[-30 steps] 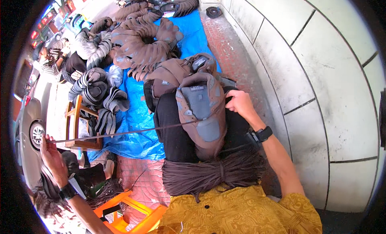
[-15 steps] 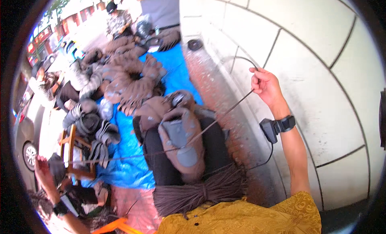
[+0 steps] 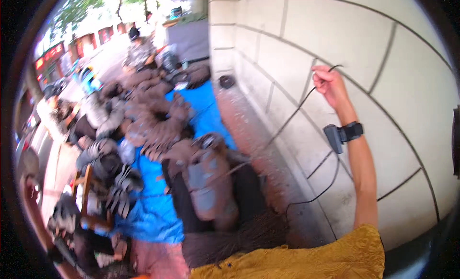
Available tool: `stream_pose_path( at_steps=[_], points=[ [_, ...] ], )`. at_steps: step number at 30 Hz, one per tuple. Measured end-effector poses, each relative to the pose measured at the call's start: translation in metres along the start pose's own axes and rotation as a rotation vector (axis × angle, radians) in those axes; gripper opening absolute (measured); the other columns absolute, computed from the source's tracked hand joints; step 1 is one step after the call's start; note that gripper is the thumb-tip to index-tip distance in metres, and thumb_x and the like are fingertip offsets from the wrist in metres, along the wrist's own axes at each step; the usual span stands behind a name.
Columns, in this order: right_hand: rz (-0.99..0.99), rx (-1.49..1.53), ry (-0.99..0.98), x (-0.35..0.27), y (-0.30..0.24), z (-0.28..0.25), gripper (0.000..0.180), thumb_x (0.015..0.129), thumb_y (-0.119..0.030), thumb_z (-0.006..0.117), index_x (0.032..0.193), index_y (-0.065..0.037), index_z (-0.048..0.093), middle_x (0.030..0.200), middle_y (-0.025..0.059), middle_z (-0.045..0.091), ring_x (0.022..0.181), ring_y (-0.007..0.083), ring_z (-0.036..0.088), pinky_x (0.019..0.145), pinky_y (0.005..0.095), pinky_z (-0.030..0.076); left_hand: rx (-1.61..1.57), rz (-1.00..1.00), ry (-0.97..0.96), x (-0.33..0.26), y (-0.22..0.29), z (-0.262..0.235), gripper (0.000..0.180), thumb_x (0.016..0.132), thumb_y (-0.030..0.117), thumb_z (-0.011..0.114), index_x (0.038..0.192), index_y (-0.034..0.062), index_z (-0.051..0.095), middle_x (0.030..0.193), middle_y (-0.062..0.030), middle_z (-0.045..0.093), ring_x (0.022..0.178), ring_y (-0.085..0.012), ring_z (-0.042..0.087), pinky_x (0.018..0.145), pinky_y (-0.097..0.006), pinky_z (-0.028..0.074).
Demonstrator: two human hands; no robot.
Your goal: Lacing a pair of brown athletic shoes in an outdoor workshop setting.
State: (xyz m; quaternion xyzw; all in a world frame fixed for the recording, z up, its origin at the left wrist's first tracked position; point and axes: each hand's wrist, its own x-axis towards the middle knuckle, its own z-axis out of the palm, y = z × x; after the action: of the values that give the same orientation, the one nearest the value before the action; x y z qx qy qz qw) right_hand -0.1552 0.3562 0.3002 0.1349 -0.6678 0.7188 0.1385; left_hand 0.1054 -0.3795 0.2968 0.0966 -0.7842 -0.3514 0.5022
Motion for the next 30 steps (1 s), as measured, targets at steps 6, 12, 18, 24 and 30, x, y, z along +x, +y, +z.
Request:
stream_pose_path(
  at_steps=[6,12,18,24,30],
  points=[
    [-0.130,-0.471,-0.778,-0.109,0.088,0.181,0.026,0.057,-0.011,0.068,0.082,-0.005,0.063,0.078,0.0030,0.064,0.069,0.0104,0.059,0.058,0.0237,0.046,-0.605,-0.154,-0.353,-0.016,0.067,0.063,0.024,0.091,0.024,0.042,0.105,0.0048,0.047,0.082,0.0009,0.048,0.070,-0.0068,0.047,0.062,-0.020,0.039],
    [-0.769,-0.782,-0.826,-0.171,0.222,0.204,0.009,0.061,-0.006,0.053,0.070,-0.007,0.055,0.068,0.0067,0.051,0.065,0.0246,0.056,0.054,0.0347,0.046,-0.807,-0.186,-0.299,0.003,0.029,0.040,0.024,0.091,0.019,0.041,0.108,0.0012,0.043,0.081,-0.0002,0.043,0.073,-0.0082,0.043,0.069,-0.022,0.037],
    [-0.568,-0.633,-0.751,-0.171,0.236,0.196,0.020,0.060,-0.003,0.055,0.080,-0.006,0.061,0.079,0.0066,0.058,0.069,0.0247,0.058,0.057,0.0335,0.047,-0.802,-0.135,-0.171,0.059,-0.087,-0.111,0.023,0.092,0.017,0.040,0.106,-0.0010,0.044,0.079,-0.0007,0.041,0.072,-0.0099,0.041,0.071,-0.022,0.035],
    [0.045,-0.202,-0.713,-0.128,0.131,0.164,0.011,0.068,-0.009,0.063,0.077,-0.002,0.063,0.072,0.0044,0.061,0.059,0.0112,0.058,0.050,0.0233,0.043,-0.652,-0.240,-0.317,0.054,-0.030,0.011,0.025,0.092,0.020,0.041,0.106,0.0000,0.047,0.085,-0.0018,0.046,0.075,-0.0090,0.044,0.070,-0.022,0.036],
    [-0.061,0.061,-0.506,-0.032,-0.025,0.122,0.021,0.071,-0.002,0.057,0.091,0.004,0.060,0.083,0.0087,0.061,0.068,0.0123,0.057,0.057,0.0223,0.042,-0.723,-0.153,-0.275,0.111,0.036,0.047,0.026,0.090,0.022,0.044,0.104,0.0012,0.051,0.079,-0.0001,0.049,0.067,-0.0077,0.047,0.061,-0.021,0.040]
  ],
)
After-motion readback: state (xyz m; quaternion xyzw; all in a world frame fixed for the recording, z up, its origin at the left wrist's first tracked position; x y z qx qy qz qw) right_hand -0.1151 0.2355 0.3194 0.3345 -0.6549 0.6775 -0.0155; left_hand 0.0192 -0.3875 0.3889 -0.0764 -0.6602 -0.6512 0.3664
